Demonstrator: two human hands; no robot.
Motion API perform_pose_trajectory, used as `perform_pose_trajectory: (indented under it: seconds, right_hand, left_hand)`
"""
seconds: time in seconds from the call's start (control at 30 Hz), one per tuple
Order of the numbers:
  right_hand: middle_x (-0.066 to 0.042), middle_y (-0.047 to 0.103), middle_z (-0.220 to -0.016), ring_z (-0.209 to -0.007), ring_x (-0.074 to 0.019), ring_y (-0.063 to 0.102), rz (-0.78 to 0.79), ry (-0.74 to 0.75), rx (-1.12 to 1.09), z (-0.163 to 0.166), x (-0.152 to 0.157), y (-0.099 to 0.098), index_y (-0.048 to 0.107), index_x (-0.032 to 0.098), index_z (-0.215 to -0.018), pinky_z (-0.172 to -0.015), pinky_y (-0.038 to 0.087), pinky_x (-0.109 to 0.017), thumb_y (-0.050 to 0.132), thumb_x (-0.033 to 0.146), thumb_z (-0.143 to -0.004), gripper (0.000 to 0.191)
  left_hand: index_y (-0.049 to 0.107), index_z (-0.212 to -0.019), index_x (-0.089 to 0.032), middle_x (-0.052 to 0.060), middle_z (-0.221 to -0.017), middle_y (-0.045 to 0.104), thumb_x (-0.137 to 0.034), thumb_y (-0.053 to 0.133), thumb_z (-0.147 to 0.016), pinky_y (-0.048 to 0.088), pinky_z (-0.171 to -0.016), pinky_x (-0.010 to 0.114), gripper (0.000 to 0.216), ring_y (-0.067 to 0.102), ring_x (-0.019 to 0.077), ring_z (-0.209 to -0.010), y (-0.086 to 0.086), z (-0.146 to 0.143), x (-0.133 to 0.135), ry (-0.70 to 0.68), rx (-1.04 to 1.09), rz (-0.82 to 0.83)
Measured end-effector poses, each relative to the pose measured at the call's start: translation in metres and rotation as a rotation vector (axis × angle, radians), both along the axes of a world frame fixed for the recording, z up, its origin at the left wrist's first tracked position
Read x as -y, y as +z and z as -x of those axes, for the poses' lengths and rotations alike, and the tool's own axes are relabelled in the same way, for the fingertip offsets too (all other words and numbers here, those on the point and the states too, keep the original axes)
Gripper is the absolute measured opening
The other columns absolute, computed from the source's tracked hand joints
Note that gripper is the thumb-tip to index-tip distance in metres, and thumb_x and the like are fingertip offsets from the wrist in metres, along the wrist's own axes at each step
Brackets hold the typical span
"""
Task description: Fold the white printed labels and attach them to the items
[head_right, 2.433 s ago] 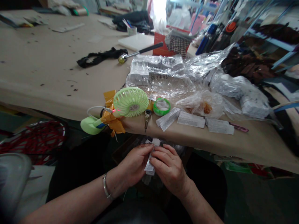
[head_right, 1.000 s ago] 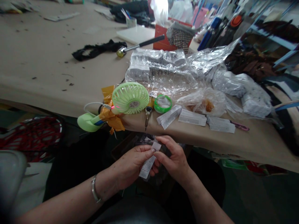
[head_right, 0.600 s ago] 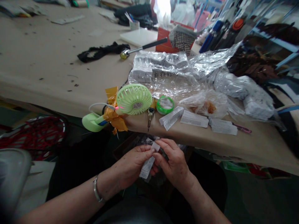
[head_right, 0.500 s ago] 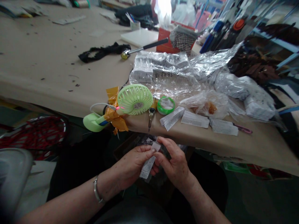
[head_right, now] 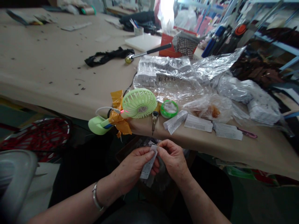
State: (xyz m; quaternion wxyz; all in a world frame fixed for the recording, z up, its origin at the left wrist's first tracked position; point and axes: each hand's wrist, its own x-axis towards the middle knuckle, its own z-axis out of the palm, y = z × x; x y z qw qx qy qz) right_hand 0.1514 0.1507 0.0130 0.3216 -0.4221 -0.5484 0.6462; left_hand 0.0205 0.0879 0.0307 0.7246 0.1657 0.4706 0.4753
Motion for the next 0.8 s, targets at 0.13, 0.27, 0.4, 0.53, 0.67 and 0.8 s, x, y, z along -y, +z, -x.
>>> perform_pose_trajectory:
  seconds: [0.13, 0.27, 0.4, 0.53, 0.67, 0.8]
  right_hand:
    - [0.002, 0.06, -0.065, -0.05, -0.0085, 0.049, -0.026, 0.002, -0.021, 0.008, -0.003, 0.004, 0.06, 0.018, -0.073, -0.048, 0.044, -0.021, 0.066, 0.034, -0.076, 0.018]
    - [0.0, 0.064, -0.072, -0.062, -0.0114, 0.056, -0.22, -0.005, 0.027, 0.014, -0.008, 0.008, 0.062, 0.018, -0.074, -0.058, 0.047, -0.022, 0.063, 0.03, -0.078, 0.013]
    - [-0.001, 0.065, -0.075, -0.069, -0.0134, 0.059, -0.336, -0.005, 0.124, 0.016, -0.012, 0.01, 0.063, 0.018, -0.078, -0.061, 0.047, -0.022, 0.059, 0.028, -0.081, 0.011]
    - [-0.001, 0.065, -0.075, -0.068, -0.0139, 0.059, -0.434, -0.005, 0.199, 0.018, -0.014, 0.01, 0.063, 0.018, -0.079, -0.063, 0.047, -0.023, 0.059, 0.027, -0.082, 0.01]
    - [0.0, 0.062, -0.071, -0.063, -0.012, 0.056, -0.514, -0.013, 0.246, 0.019, -0.016, 0.01, 0.063, 0.019, -0.079, -0.061, 0.046, -0.022, 0.057, 0.026, -0.083, 0.01]
    - [0.001, 0.062, -0.07, -0.063, -0.0115, 0.056, -0.554, -0.025, 0.271, 0.02, -0.016, 0.01, 0.063, 0.019, -0.08, -0.061, 0.045, -0.021, 0.057, 0.025, -0.083, 0.009]
  left_hand:
    - [0.064, -0.07, -0.014, 0.002, -0.063, 0.06, -0.032, 0.059, -0.081, 0.041, -0.058, 0.022, 0.021, 0.053, 0.0113, -0.058, 0.0, 0.004, -0.004, 0.056, -0.169, -0.124]
    - [0.07, -0.074, -0.017, 0.001, -0.069, 0.065, -0.021, 0.058, -0.079, 0.041, -0.064, 0.023, 0.013, 0.055, 0.0144, -0.067, 0.0, 0.011, -0.01, 0.133, -0.465, -0.27]
    - [0.072, -0.079, -0.02, 0.002, -0.074, 0.069, -0.023, 0.06, -0.079, 0.042, -0.068, 0.024, 0.012, 0.059, 0.0165, -0.07, 0.001, 0.018, -0.014, 0.182, -0.642, -0.337]
    - [0.071, -0.08, -0.021, 0.0, -0.072, 0.069, -0.024, 0.059, -0.081, 0.042, -0.065, 0.023, 0.012, 0.059, 0.015, -0.067, 0.002, 0.022, -0.017, 0.203, -0.738, -0.395]
    - [0.069, -0.077, -0.02, -0.001, -0.067, 0.065, -0.022, 0.055, -0.083, 0.04, -0.06, 0.021, 0.015, 0.056, 0.0125, -0.061, 0.002, 0.023, -0.021, 0.184, -0.823, -0.445]
    - [0.068, -0.078, -0.019, -0.002, -0.067, 0.064, -0.023, 0.053, -0.086, 0.04, -0.06, 0.02, 0.017, 0.056, 0.0117, -0.062, 0.001, 0.023, -0.023, 0.172, -0.864, -0.484]
